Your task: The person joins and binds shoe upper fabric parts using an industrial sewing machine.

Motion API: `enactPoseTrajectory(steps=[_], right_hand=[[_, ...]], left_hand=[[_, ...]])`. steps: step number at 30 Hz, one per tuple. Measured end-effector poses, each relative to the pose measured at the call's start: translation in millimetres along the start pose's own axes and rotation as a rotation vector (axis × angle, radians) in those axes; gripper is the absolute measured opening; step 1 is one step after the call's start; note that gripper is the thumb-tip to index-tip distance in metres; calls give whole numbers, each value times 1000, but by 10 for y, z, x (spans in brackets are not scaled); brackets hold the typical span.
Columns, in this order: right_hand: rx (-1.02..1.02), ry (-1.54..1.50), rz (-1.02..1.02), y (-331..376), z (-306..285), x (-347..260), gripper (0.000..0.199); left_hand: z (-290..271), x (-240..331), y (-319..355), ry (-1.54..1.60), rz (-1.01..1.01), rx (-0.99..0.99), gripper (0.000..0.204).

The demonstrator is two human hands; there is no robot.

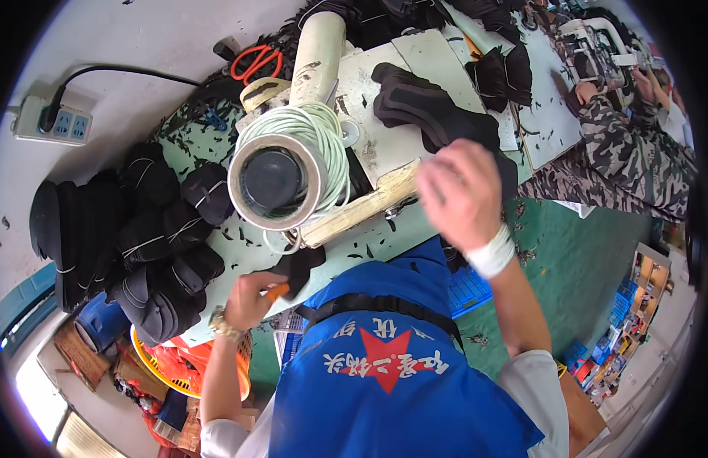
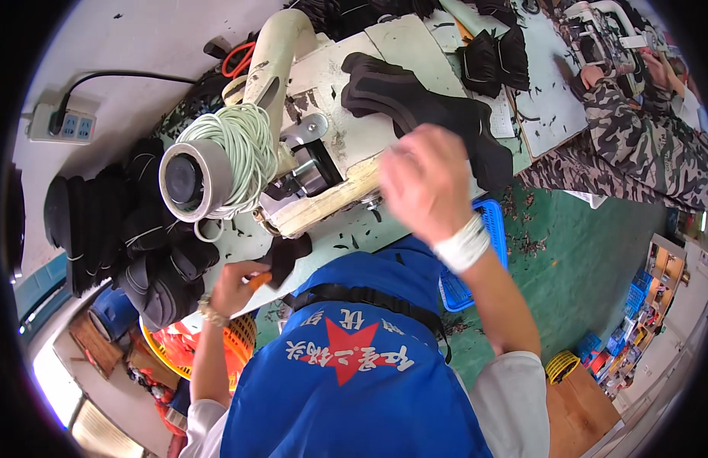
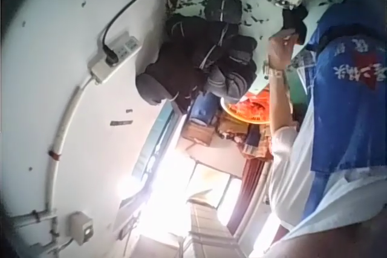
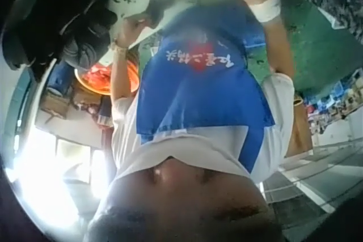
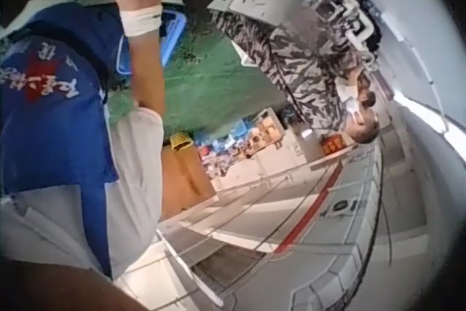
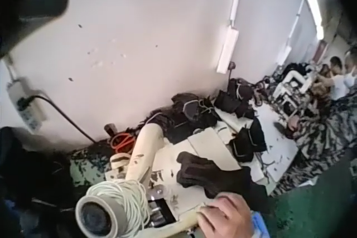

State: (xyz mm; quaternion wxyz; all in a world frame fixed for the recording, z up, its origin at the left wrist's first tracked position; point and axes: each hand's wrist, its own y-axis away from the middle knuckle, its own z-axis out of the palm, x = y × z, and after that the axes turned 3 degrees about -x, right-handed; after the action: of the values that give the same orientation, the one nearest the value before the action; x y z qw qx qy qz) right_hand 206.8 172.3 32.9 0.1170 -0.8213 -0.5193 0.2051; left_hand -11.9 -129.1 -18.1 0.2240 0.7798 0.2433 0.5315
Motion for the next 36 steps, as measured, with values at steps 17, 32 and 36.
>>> enactPoseTrajectory(steps=[17,32,36], right_hand=[[-647,-1518,1230,60,372,-677,21],[-356,-473,-77,-52,-509,-717,37],[-369,-398,-245,184,-617,-1016,34]], left_hand=[[-940,749,-979,519,207,-458,14],[-240,1017,-784,691,-84,-540,32],[169,967,-604,1405,60,-491,44]])
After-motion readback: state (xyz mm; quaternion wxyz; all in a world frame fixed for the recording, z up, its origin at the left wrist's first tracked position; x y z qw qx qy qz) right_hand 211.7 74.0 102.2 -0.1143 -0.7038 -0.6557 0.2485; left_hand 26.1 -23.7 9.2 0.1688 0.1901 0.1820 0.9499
